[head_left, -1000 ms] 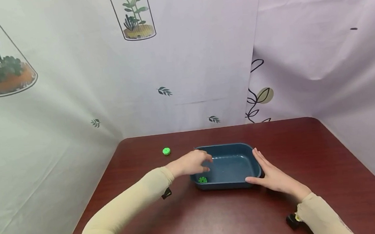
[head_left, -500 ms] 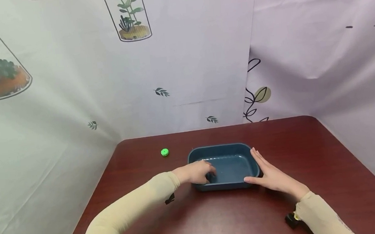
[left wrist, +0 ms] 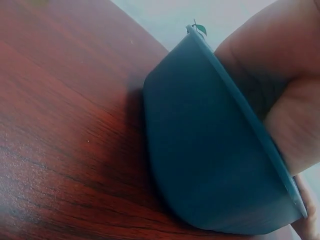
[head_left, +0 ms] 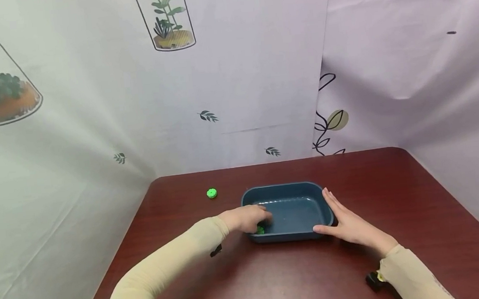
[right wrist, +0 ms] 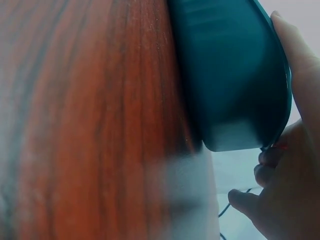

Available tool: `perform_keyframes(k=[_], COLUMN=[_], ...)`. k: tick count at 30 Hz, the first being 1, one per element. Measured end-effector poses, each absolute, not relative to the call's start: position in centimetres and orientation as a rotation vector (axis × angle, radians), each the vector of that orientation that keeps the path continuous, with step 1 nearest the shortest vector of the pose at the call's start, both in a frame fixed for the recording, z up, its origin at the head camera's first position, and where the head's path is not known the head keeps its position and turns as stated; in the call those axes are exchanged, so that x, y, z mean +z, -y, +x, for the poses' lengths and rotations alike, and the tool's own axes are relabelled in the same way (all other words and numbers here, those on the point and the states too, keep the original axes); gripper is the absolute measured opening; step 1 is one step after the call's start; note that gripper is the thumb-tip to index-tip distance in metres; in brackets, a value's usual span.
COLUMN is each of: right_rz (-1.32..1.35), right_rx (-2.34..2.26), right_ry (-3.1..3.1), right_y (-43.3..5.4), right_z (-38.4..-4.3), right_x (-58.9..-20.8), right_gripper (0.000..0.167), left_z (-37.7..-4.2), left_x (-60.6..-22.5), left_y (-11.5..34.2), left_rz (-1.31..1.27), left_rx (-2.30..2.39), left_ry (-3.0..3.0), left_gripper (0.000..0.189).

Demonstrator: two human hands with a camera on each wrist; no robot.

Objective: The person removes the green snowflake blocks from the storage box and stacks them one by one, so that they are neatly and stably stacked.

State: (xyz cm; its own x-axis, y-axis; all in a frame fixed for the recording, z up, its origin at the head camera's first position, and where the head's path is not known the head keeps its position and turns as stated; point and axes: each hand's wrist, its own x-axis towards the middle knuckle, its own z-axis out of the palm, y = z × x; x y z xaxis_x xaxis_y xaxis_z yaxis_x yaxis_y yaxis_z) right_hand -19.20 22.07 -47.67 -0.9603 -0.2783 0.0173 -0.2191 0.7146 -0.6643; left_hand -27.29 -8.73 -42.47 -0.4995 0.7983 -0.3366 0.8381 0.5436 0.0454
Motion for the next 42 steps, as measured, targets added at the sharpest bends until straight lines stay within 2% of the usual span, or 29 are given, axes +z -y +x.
perform_keyframes(k=[5,9,24,31,42], right_rz=[-0.401,-0.394,-0.408,-0.405,-0.414], right_rx=[-1.061,-1.058,-1.108,-1.106,-1.107], right_ry=[-2.836,-2.835,-2.811,-2.818,-2.819], right_y=[-22.1,-22.1,-22.0,-22.0,-22.1], right_z=[-19.1,-19.0,-18.9,-18.9,-18.9], right_x=[-47.6,-47.6,-47.6,-47.8,-47.7], right_gripper=[0.116,0.116,0.114,0.115,0.114], left_z=[-27.4,-27.6,-27.9,-28.0,-28.0], left_x=[-42.6,-42.7,-42.3,-42.4,-41.5], left_y=[8.6,8.6,8.5,8.9,9.1], left_rz=[1.349,1.325,1.36,1.442,1.453], left_rx=[-0.153,-0.133,-0.123,-0.088,-0.054], left_ry=[-2.452,-2.441,-2.367,-2.333,-2.341], left_gripper=[0.029,0.024,0.021,0.026,0.02])
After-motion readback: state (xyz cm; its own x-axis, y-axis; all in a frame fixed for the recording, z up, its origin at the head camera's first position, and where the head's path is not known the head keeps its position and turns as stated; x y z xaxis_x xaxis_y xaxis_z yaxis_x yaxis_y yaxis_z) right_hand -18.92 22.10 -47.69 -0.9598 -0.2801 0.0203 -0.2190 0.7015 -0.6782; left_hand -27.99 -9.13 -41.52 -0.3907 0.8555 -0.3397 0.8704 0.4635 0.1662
